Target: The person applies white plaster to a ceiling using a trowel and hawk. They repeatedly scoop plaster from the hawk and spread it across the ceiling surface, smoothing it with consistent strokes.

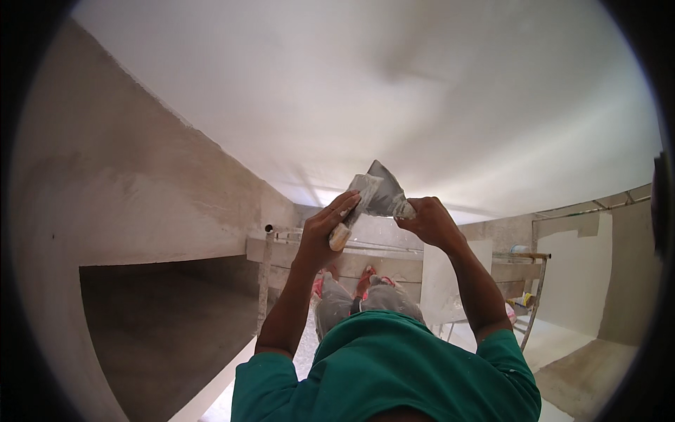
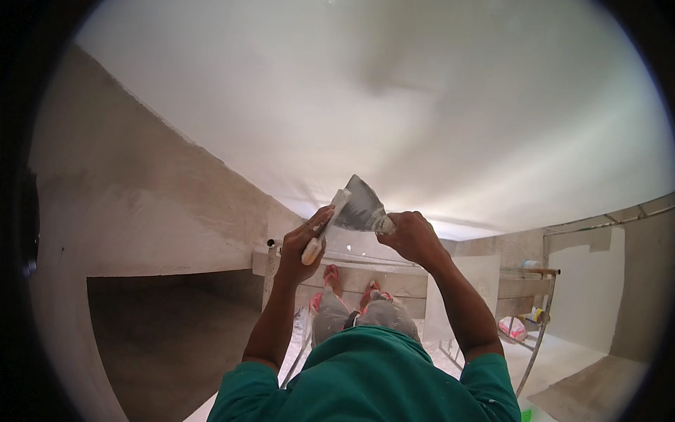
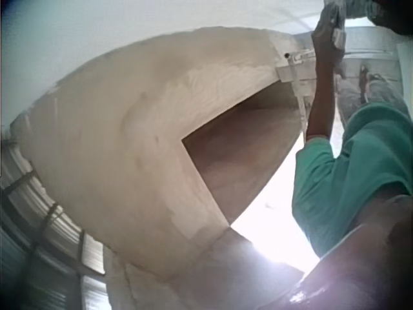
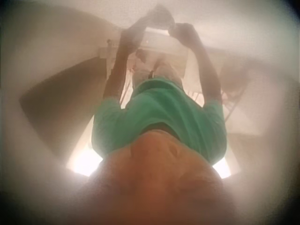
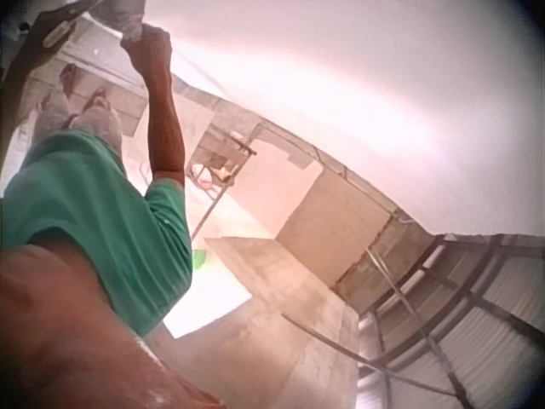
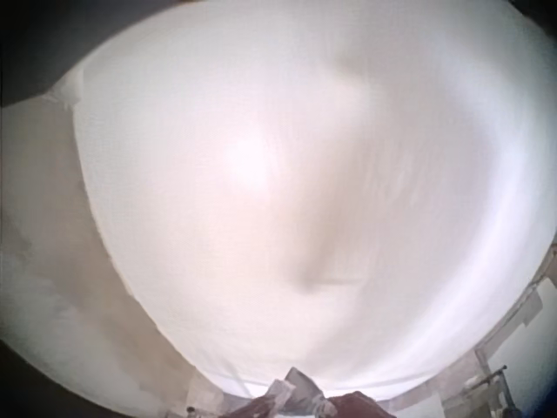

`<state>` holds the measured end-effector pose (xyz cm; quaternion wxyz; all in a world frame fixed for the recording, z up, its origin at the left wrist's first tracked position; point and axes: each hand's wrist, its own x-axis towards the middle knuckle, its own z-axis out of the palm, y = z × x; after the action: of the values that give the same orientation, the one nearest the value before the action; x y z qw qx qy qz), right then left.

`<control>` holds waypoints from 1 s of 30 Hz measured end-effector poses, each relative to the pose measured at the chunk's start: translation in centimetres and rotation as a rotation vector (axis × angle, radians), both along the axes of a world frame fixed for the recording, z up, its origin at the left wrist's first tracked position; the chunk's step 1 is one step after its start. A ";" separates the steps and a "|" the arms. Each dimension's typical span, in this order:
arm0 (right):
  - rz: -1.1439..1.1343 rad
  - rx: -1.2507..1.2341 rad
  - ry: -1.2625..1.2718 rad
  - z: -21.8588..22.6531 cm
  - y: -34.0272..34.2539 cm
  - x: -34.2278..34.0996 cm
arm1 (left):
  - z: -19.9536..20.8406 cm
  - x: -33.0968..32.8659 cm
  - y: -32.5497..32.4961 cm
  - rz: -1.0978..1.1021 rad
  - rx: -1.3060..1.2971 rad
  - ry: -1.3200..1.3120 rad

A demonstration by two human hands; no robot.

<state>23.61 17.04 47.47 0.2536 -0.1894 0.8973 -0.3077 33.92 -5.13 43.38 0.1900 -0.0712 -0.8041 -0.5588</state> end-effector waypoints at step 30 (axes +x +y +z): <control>-0.272 0.015 0.698 -10.2 8.7 13.9 | 17.2 3.5 -7.1 0.109 1.243 0.009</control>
<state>37.46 25.70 37.30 -0.1095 -0.1600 0.9489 -0.2490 37.43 -12.27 60.55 0.2276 0.0917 -0.3305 -0.9114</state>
